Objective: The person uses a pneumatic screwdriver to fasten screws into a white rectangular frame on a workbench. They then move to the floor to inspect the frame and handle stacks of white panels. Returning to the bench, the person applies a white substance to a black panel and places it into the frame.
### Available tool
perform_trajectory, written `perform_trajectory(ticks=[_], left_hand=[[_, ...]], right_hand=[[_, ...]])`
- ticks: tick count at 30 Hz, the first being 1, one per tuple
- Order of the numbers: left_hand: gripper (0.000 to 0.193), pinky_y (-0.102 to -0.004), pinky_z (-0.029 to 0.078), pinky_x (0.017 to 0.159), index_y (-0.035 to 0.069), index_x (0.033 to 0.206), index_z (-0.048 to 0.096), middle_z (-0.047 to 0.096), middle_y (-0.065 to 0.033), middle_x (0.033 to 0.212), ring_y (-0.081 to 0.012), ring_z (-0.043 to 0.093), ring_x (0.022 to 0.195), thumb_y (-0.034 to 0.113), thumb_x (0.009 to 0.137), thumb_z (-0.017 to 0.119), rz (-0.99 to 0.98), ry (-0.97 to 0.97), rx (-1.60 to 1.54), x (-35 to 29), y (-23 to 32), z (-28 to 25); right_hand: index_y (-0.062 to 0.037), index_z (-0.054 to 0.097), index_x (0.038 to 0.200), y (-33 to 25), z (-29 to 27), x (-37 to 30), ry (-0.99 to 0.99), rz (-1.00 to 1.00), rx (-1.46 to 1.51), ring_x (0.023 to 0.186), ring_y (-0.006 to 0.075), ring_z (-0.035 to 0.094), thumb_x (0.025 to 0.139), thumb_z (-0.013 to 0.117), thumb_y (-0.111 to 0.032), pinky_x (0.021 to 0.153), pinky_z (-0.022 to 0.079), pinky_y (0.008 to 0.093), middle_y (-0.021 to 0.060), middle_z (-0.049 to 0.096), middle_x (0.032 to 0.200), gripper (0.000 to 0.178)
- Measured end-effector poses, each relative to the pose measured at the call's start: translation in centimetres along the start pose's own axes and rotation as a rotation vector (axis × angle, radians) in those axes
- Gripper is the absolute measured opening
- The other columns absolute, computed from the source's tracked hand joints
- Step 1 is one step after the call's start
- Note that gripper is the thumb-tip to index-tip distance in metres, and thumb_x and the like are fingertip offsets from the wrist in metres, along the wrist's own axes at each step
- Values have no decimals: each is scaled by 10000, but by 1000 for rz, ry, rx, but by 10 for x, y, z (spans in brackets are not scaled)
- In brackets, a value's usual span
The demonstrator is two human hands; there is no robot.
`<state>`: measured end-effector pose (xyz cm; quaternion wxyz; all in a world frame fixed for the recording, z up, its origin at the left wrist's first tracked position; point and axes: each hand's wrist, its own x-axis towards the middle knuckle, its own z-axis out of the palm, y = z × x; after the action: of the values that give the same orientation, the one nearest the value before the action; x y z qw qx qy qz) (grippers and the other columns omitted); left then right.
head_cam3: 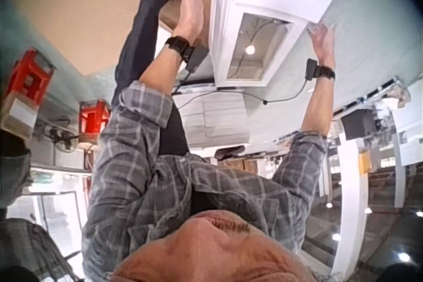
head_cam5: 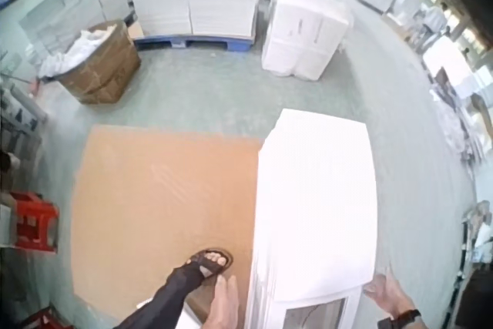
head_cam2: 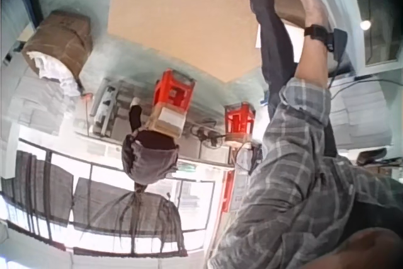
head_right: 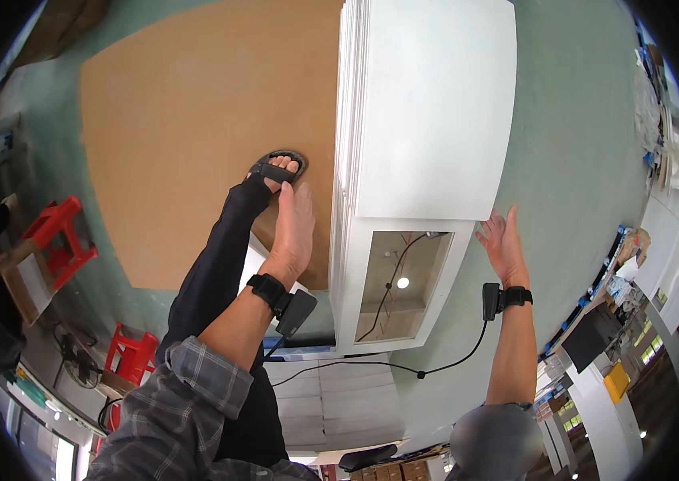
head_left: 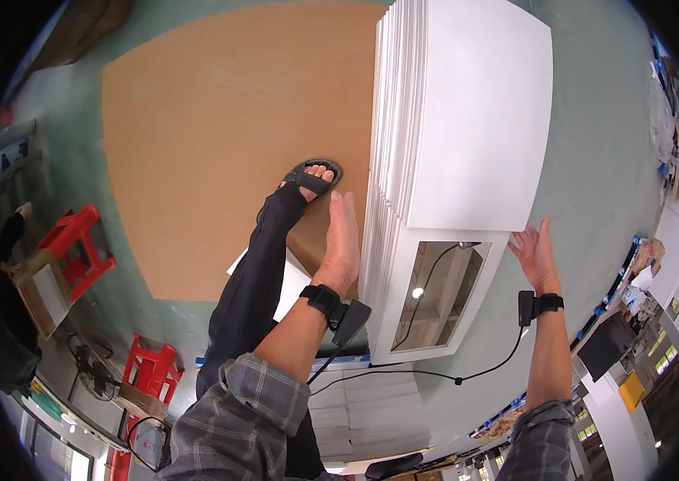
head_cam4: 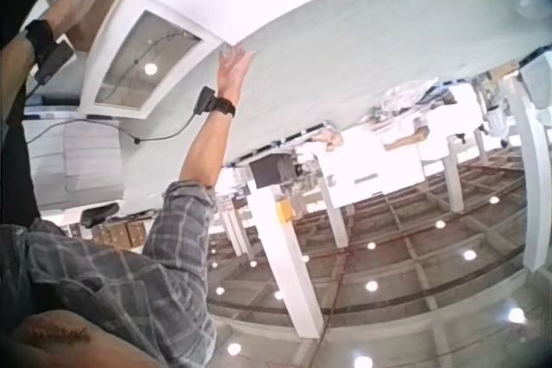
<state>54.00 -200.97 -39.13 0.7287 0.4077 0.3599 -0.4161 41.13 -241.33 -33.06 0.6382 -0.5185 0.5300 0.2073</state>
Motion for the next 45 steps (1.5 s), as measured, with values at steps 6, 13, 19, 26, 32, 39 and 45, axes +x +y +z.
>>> perform_trajectory(ticks=[6, 13, 19, 26, 32, 39, 45], left_hand=[[941, -386, 66, 1308, -88, 1643, 71, 106, -258, 1732, -326, 63, 1625, 644, 1081, 258, 12, 31, 357, -42, -75, -1], [938, -433, 50, 1313, -106, 1631, 33, 52, -325, 1713, -414, 17, 1615, 602, 1089, 321, 219, 2, 678, -60, -107, 26], [934, -428, 63, 1313, -107, 1630, 34, 57, -324, 1712, -414, 33, 1614, 580, 1089, 362, 226, -5, 712, -57, -109, 25], [842, -398, 128, 1304, -85, 1640, 64, 132, -301, 1712, -391, 128, 1606, 499, 1112, 363, 258, 26, 754, -52, -115, 20], [816, -383, 190, 1284, -56, 1653, 67, 198, -277, 1706, -373, 213, 1587, 503, 1120, 328, 278, 13, 770, -49, -114, 17], [816, -374, 163, 1292, -92, 1636, 100, 186, -300, 1702, -380, 188, 1596, 491, 1122, 351, 265, -36, 802, -49, -110, 16], [770, -320, 184, 1260, 61, 1638, 263, 360, -89, 1631, -182, 295, 1528, 598, 1104, 405, -8, -215, 589, -78, -138, -54]], right_hand=[[35, 251, 1636, 94, -15, -32, 29, 69, -2, 1506, 253, 384, 1003, 200, -829, 1247, 258, 447, 137, 399, 1655, 1072], [-24, 474, 1495, 121, 25, -36, 54, 21, 55, 1261, 198, 563, 1074, 269, -711, 1091, 434, 365, 69, 595, 1381, 832], [-79, 625, 1284, 119, 24, -37, -30, 46, 61, 1025, 152, 599, 1078, 304, -701, 938, 481, 326, 1, 653, 1109, 729], [-99, 628, 1231, 117, 26, -35, -79, 18, 36, 982, 143, 563, 1085, 288, -695, 918, 460, 327, -21, 608, 1034, 702], [-91, 620, 1272, 117, 18, -30, -146, 21, 13, 1032, 146, 566, 1083, 293, -698, 962, 455, 329, -15, 617, 1091, 715], [-40, 463, 1527, 124, 21, -43, -16, 6, 0, 1409, 220, 454, 1040, 320, -761, 1195, 338, 377, 93, 523, 1502, 882], [4, 92, 1672, 228, 2, -138, 470, -285, 265, 1635, 285, 64, 1036, 268, -769, 1300, 45, 504, 156, 89, 1768, 1016]])
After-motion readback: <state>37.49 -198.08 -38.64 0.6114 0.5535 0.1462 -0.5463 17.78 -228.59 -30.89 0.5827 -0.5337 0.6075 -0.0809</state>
